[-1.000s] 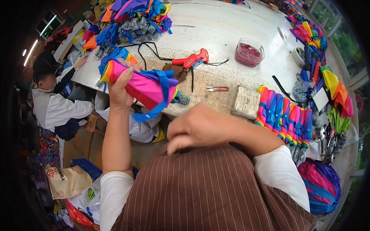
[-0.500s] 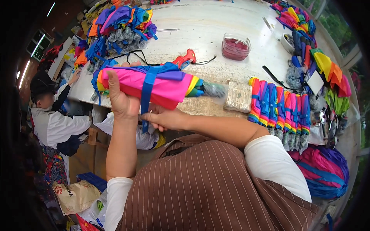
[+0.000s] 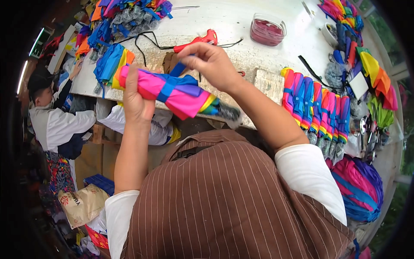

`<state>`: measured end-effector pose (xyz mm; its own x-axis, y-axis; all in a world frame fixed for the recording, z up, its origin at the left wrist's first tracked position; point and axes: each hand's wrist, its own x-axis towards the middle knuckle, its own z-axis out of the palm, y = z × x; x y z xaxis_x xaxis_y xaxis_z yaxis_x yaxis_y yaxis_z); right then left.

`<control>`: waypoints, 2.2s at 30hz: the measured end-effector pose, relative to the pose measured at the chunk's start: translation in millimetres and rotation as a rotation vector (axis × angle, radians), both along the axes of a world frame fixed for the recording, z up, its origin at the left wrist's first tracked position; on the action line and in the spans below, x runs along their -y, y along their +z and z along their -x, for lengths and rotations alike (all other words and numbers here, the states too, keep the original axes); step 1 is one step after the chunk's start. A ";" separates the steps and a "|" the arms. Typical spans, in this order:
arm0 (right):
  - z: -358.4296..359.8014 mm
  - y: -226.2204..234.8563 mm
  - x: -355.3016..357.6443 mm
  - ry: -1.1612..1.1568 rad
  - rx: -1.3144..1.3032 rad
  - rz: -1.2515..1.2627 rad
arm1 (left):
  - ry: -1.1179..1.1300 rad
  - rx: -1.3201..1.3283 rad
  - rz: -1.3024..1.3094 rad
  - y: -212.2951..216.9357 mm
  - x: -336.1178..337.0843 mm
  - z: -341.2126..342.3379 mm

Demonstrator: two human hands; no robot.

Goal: Folding and rolling rainbow-colored umbrellas at a production workstation.

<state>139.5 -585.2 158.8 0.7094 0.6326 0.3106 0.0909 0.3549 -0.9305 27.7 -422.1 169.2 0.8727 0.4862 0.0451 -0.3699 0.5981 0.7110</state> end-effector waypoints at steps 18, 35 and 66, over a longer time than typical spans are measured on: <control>31.3 23.4 14.4 0.749 0.008 0.368 | -0.291 0.236 -0.213 37.4 36.2 7.9; -18.2 -71.5 382.9 -1.175 0.033 1.583 | -0.660 -0.399 -0.071 -80.5 64.3 -115.9; -34.2 -165.8 423.1 -1.204 0.527 2.094 | 0.973 -1.088 -1.675 -177.0 -464.3 2.5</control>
<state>173.7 -1008.3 -7.0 0.9342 -0.2099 0.2883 -0.2950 -0.9092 0.2939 25.2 42.2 -7.8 0.4281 0.7025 0.5685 0.6866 -0.6619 0.3007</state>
